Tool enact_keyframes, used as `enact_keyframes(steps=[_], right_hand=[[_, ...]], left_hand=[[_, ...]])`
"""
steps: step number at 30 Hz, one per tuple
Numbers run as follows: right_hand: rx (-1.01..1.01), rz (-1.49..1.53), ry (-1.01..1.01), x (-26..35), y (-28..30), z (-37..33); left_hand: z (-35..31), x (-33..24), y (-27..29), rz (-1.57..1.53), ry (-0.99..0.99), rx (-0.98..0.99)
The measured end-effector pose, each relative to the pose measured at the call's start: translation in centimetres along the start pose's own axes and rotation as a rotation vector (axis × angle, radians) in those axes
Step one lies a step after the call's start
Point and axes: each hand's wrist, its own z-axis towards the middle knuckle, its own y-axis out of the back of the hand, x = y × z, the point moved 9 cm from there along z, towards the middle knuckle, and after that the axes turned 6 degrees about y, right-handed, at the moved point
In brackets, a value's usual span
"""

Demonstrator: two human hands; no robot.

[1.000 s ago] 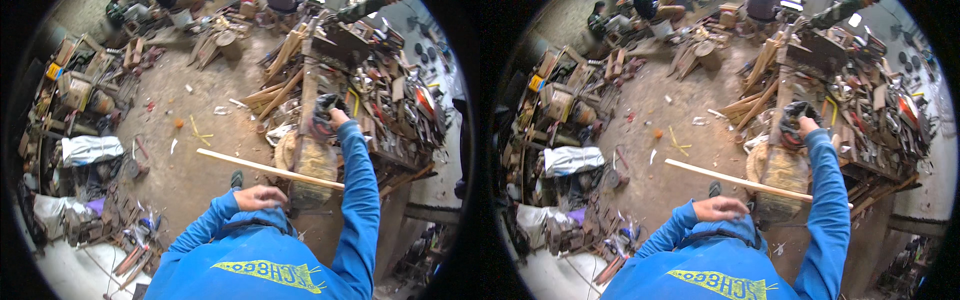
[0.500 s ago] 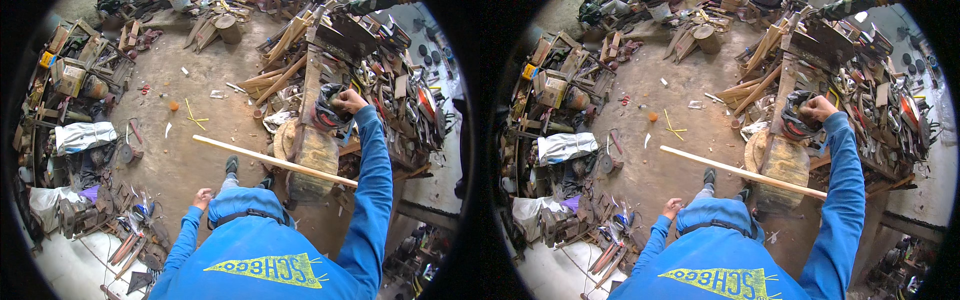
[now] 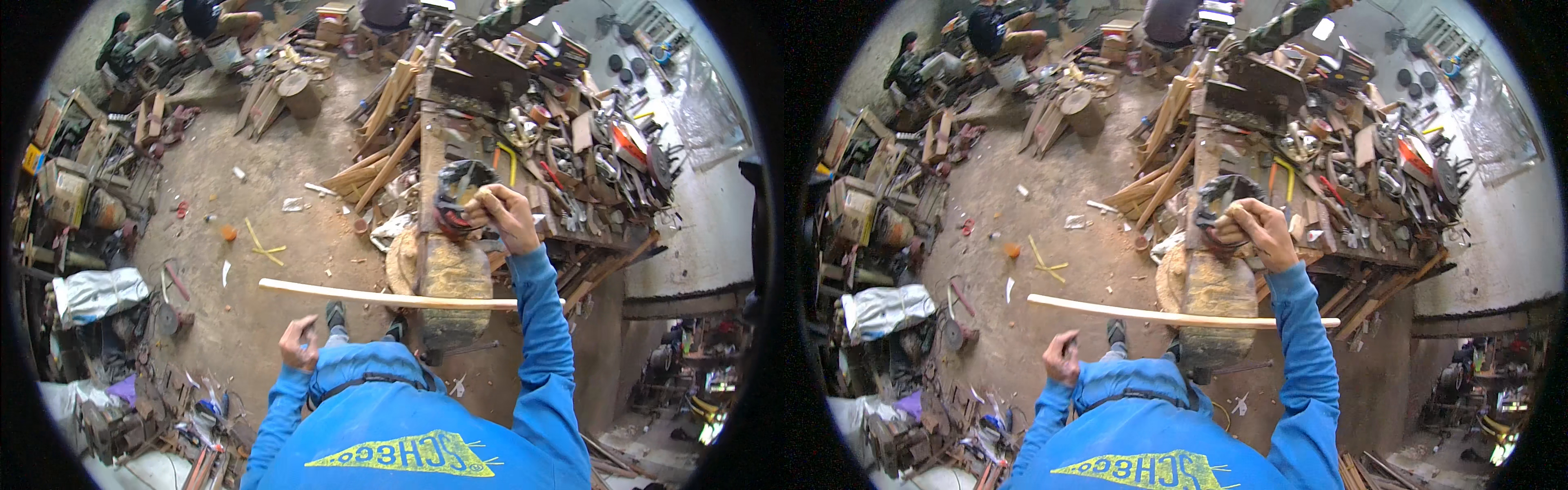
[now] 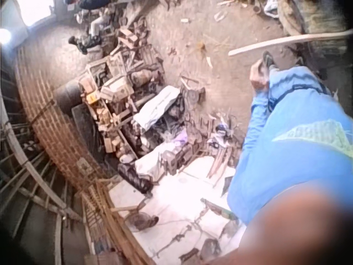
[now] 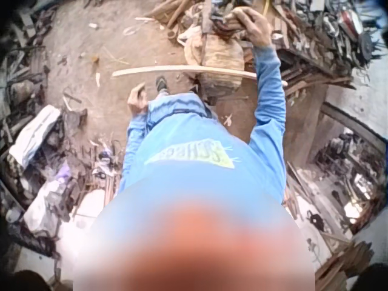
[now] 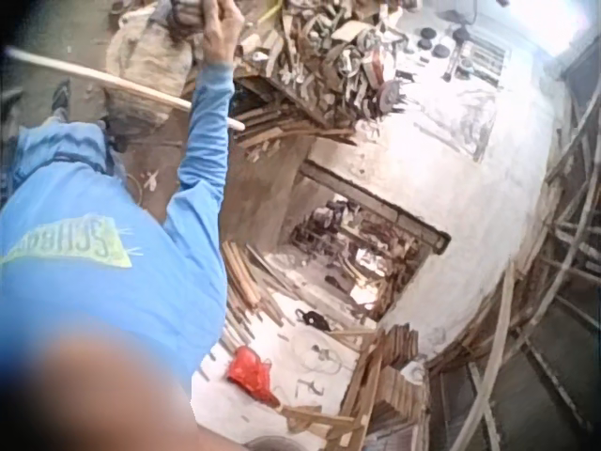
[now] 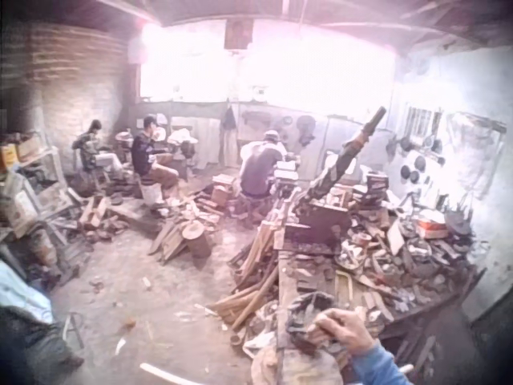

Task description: The person applies glue from a white tube to a long, curved wooden stick held against a workbench. They rotate the stick to cover different sections and wipe excess glue with their fingers.

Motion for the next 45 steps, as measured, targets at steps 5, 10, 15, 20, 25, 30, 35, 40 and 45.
enact_keyframes(steps=[5, 10, 15, 20, 25, 30, 35, 40, 45], right_hand=[[-0.014, 0.120, -0.084, -4.3, -5.1, -7.2], [-0.203, -0.869, 0.340, -5.9, -9.5, -12.8], [-0.026, -1.080, 0.419, -7.3, -13.8, -12.6], [-0.050, -1.071, 0.437, -6.2, -12.5, -12.8], [0.108, -1.005, 0.500, -9.9, -21.6, -9.5], [0.212, -1.076, 0.537, -12.0, -31.6, -6.1], [0.182, -0.955, 0.464, -13.1, -37.5, -2.8], [0.099, -0.819, 0.185, -14.4, -36.5, -1.5], [0.230, -1.048, 0.012, -12.6, -33.2, -2.0]], left_hand=[[2.0, -2.4, 0.3, -0.104, 0.089, 0.041], [-0.6, 2.0, 1.9, -0.091, 0.268, -0.006], [-2.6, 4.3, 1.7, -0.115, 0.374, -0.013], [-2.4, 4.8, 1.7, -0.159, 0.362, -0.038], [-1.7, 4.5, 2.2, -0.175, 0.333, -0.055], [-2.9, 5.9, 4.2, -0.159, 0.451, -0.092], [-5.1, 8.2, 5.8, -0.131, 0.516, -0.154], [-5.5, 9.1, 5.7, -0.164, 0.511, -0.197], [-4.4, 8.2, 6.1, -0.228, 0.498, -0.231]])
